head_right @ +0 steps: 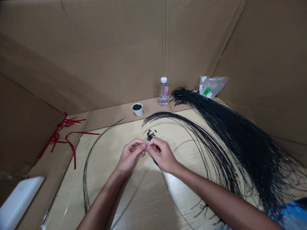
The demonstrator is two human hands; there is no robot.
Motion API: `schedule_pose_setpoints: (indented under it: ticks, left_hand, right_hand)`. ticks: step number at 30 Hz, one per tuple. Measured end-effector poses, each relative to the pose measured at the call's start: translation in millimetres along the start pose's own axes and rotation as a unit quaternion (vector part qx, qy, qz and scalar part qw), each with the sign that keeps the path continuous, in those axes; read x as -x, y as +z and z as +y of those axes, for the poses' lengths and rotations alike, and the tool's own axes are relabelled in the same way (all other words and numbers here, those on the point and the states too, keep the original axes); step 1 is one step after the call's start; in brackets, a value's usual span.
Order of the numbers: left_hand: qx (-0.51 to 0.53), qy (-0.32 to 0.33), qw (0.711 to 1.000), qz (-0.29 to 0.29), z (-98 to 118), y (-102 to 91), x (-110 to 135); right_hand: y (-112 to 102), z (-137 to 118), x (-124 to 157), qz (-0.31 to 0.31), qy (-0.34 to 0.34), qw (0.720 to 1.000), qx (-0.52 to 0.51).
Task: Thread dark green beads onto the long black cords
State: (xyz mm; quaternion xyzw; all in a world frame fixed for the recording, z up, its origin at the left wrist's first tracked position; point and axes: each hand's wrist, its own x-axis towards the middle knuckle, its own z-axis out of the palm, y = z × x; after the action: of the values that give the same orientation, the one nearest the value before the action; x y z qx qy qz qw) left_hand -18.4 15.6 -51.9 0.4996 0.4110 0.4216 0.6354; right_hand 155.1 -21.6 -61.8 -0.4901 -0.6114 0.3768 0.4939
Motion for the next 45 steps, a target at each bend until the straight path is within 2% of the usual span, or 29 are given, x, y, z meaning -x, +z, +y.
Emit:
schedule_pose_setpoints:
  ticks: [6, 21, 24, 27, 30, 33, 37, 45]
  left_hand:
    - [-0.005, 0.01, 1.0, 0.023, 0, 0.7, -1]
    - [0.0, -0.009, 1.0, 0.008, -2, -0.9, -1]
    - [0.005, 0.012, 1.0, 0.004, 0, -3.0, 0]
    - [-0.071, 0.052, 0.996, -0.016, 8, -5.1, 3]
    - [-0.193, 0.125, 0.973, -0.025, 17, -7.4, 6]
    - [-0.264, 0.176, 0.948, -0.014, 21, -9.4, 7]
    - [-0.286, 0.193, 0.939, 0.007, 19, -10.1, 7]
    - [-0.29, 0.217, 0.932, -0.007, 12, -10.6, 7]
  right_hand:
    - [1, 0, 1, 0.01, 0.007, 1.0, -0.004]
    - [1, 0, 1, 0.012, 0.013, 1.0, 0.001]
    - [2, 2, 1, 0.015, 0.015, 1.0, 0.002]
    - [3, 3, 1, 0.011, 0.009, 1.0, 0.01]
    - [3, 4, 1, 0.005, -0.006, 1.0, 0.016]
    - [4, 4, 0, 0.003, -0.011, 1.0, 0.027]
    - [3, 3, 0, 0.008, -0.002, 1.0, 0.029]
    - [3, 1, 2, 0.009, -0.003, 1.0, 0.023]
